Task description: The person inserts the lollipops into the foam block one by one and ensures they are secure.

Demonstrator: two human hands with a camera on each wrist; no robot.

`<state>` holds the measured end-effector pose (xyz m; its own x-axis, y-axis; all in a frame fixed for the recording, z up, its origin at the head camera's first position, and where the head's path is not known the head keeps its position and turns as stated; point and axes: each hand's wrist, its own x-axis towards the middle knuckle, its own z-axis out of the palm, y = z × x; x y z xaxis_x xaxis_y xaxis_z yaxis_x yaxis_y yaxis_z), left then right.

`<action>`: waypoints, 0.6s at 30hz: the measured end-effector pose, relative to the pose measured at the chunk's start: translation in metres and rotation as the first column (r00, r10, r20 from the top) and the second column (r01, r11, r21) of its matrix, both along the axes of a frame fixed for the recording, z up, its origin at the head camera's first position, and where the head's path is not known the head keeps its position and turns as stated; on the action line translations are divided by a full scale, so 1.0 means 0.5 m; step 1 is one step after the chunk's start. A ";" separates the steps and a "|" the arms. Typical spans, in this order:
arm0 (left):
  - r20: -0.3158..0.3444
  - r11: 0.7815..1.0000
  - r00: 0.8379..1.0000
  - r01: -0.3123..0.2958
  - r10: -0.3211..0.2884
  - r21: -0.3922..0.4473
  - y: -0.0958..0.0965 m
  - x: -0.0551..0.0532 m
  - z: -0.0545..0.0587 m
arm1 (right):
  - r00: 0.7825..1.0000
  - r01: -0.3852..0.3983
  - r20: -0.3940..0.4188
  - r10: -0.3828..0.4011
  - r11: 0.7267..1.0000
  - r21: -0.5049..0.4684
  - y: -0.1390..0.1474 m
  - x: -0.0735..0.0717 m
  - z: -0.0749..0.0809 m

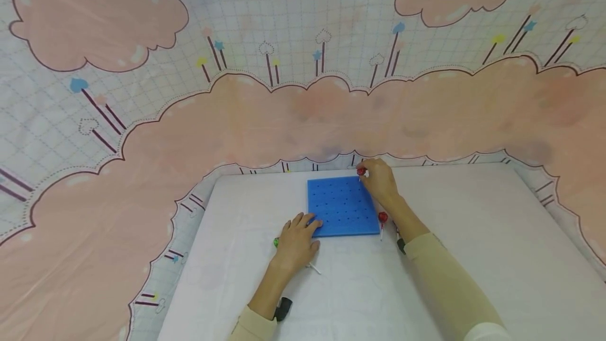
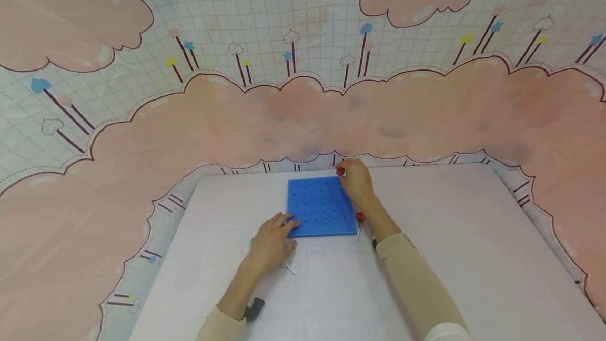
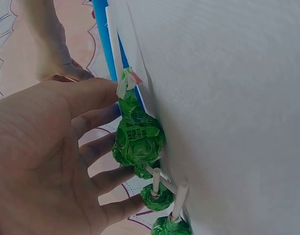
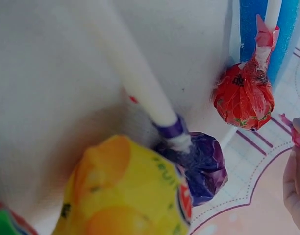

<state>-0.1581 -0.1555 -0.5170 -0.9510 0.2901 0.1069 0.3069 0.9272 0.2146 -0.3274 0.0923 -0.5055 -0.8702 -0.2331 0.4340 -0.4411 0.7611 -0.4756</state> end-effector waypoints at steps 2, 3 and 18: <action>-0.003 1.000 1.000 0.001 -0.001 -0.002 0.000 0.000 0.001 | 1.000 -0.002 -0.002 0.002 1.000 0.001 0.000 -0.001 -0.001; -0.004 1.000 1.000 0.002 -0.002 -0.004 0.000 0.000 0.001 | 1.000 -0.001 -0.002 0.001 1.000 0.003 0.000 -0.002 -0.002; 0.001 1.000 1.000 0.006 -0.006 -0.014 0.001 0.001 0.003 | 1.000 -0.011 0.006 0.010 1.000 0.012 0.001 -0.006 -0.007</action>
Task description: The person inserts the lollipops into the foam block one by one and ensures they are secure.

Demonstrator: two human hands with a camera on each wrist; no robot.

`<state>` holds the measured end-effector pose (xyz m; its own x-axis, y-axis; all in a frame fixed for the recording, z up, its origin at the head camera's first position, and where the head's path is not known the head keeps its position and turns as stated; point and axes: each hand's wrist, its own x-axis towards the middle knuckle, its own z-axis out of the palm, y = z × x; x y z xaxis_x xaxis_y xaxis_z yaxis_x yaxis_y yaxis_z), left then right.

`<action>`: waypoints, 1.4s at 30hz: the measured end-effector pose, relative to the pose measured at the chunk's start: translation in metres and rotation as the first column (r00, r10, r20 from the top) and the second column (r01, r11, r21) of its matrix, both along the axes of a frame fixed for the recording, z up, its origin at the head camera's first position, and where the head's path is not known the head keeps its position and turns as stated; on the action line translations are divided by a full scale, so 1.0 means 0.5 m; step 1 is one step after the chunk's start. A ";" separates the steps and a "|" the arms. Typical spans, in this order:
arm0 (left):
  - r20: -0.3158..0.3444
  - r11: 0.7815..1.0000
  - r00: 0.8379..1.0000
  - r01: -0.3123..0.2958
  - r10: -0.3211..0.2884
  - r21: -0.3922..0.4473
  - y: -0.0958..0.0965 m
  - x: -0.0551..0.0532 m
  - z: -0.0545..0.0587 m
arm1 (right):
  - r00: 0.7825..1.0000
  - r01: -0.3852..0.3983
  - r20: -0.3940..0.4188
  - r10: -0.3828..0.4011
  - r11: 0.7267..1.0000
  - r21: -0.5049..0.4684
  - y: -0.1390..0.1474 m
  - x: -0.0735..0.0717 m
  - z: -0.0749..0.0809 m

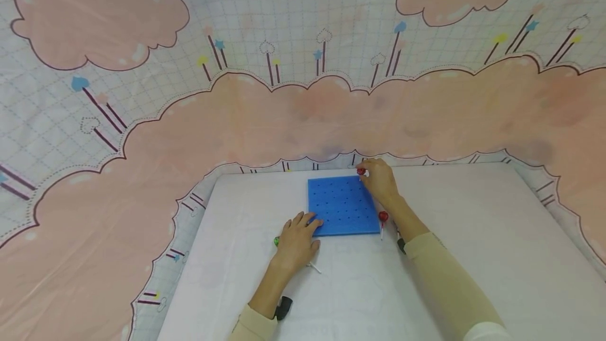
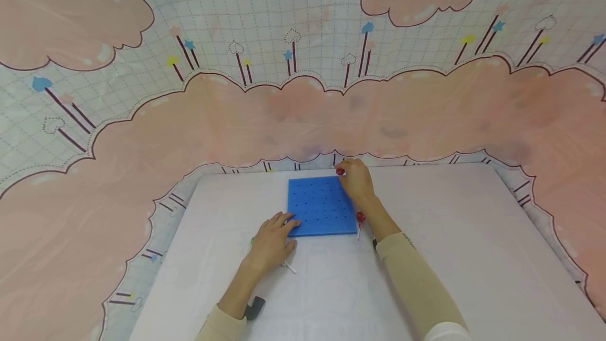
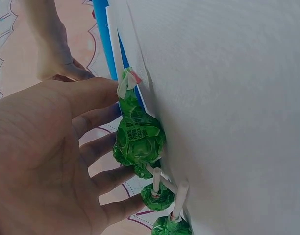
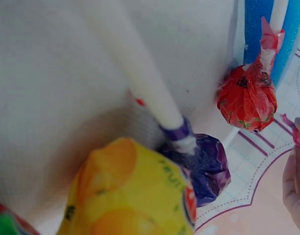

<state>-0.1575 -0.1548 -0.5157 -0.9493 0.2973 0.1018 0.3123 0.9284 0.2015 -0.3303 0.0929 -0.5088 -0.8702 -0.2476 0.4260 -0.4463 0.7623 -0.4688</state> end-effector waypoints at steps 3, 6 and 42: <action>0.003 1.000 1.000 0.001 -0.001 -0.001 0.001 0.001 0.001 | 1.000 0.000 0.002 0.000 1.000 -0.004 0.003 0.000 -0.001; 0.007 1.000 1.000 -0.002 0.002 -0.003 0.003 0.001 0.001 | 1.000 0.002 0.009 -0.002 1.000 -0.006 0.007 0.001 -0.001; 0.007 1.000 1.000 0.003 -0.003 -0.003 0.001 -0.004 -0.004 | 0.999 -0.008 -0.035 0.007 1.000 -0.029 0.015 0.056 0.065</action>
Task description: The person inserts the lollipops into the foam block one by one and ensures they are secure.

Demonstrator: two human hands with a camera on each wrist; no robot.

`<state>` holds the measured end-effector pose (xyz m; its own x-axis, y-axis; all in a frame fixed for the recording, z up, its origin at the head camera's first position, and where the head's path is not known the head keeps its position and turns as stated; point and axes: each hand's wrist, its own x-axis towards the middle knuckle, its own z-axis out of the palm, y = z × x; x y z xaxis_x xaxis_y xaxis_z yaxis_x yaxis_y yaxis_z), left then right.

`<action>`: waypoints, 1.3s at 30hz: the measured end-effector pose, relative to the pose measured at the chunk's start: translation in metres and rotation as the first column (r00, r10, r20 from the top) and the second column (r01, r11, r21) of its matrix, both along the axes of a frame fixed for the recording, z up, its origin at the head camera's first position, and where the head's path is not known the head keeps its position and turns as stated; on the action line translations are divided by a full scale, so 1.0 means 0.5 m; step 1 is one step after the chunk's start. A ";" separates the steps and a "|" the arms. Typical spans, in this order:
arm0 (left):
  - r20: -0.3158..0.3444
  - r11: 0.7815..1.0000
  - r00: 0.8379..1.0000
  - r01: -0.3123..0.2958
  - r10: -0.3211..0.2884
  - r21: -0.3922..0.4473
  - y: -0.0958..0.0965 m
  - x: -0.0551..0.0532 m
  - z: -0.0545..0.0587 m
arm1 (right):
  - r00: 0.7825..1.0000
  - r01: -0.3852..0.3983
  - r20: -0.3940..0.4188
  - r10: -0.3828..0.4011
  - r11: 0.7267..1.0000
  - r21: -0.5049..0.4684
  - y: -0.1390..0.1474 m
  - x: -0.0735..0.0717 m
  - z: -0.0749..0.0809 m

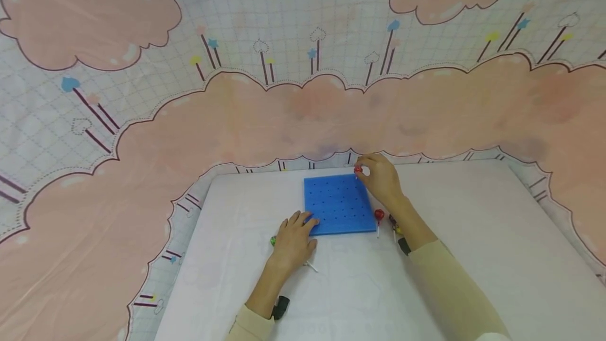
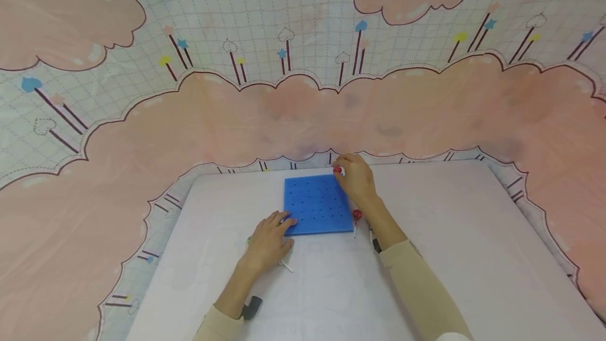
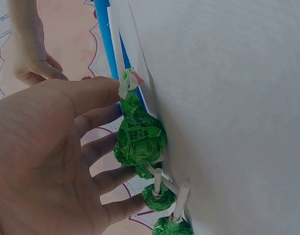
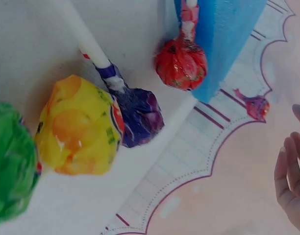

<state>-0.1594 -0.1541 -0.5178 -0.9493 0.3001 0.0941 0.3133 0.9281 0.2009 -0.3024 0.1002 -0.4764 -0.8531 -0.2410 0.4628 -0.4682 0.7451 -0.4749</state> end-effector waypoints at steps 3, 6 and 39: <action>0.002 1.000 1.000 -0.001 0.001 0.002 0.000 0.000 -0.001 | 1.000 0.003 0.005 -0.003 1.000 0.009 0.003 0.013 0.010; 0.003 1.000 1.000 0.001 -0.001 0.003 0.000 0.000 -0.001 | 1.000 0.009 0.006 -0.009 1.000 0.019 0.007 0.026 0.018; 0.013 1.000 1.000 -0.004 0.004 0.015 0.002 -0.006 -0.004 | 0.991 0.022 0.134 -0.028 0.998 0.051 0.046 0.155 0.017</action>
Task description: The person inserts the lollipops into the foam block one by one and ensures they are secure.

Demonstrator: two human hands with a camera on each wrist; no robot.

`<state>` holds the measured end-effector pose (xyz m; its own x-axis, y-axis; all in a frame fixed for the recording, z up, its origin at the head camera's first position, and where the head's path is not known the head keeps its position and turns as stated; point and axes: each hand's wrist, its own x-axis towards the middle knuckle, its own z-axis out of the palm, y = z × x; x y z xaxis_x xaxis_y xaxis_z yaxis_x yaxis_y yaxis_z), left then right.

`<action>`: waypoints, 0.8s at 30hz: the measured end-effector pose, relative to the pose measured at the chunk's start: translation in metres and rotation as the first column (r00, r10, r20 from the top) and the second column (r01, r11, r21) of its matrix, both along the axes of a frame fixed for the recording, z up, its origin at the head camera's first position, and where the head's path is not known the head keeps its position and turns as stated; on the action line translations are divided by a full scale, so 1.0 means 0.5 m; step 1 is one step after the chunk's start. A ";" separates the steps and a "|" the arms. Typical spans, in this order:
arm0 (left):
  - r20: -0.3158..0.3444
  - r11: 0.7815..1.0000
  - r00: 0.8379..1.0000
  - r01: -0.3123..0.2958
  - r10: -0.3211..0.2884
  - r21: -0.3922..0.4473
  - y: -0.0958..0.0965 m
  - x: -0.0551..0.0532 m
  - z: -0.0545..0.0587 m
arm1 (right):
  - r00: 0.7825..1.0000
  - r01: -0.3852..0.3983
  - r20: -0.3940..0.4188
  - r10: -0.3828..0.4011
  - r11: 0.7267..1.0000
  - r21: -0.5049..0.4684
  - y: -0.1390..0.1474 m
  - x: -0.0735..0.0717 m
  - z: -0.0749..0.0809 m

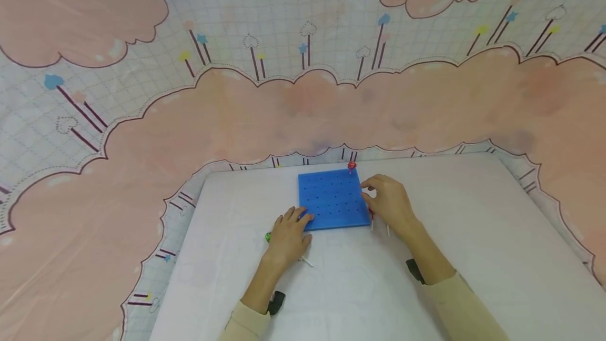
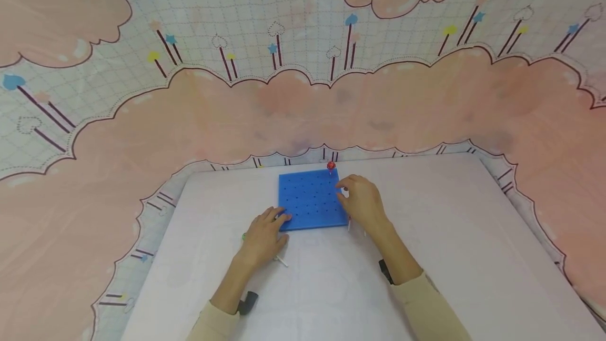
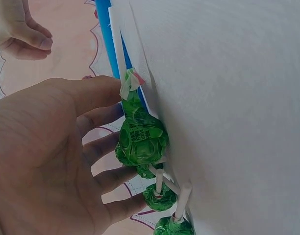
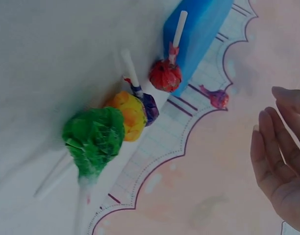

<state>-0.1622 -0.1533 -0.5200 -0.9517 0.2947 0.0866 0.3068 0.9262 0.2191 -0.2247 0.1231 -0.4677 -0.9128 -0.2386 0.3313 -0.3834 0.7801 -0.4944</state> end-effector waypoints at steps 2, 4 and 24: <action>0.005 1.000 1.000 0.000 0.000 0.000 0.000 0.000 0.000 | 1.000 0.006 0.014 -0.007 1.000 0.016 0.002 0.004 -0.005; 0.005 1.000 1.000 0.001 -0.001 0.001 0.000 -0.001 -0.001 | 0.999 0.021 0.035 -0.022 0.999 0.029 0.005 0.008 -0.011; 0.008 1.000 1.000 -0.005 0.006 -0.016 0.001 0.001 -0.002 | 0.986 0.052 0.154 -0.069 0.993 0.107 0.025 0.012 -0.056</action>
<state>-0.1617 -0.1529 -0.5207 -0.9539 0.2907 0.0745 0.3000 0.9313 0.2066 -0.2186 0.1357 -0.4955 -0.9654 -0.2065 0.1591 -0.2576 0.8489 -0.4615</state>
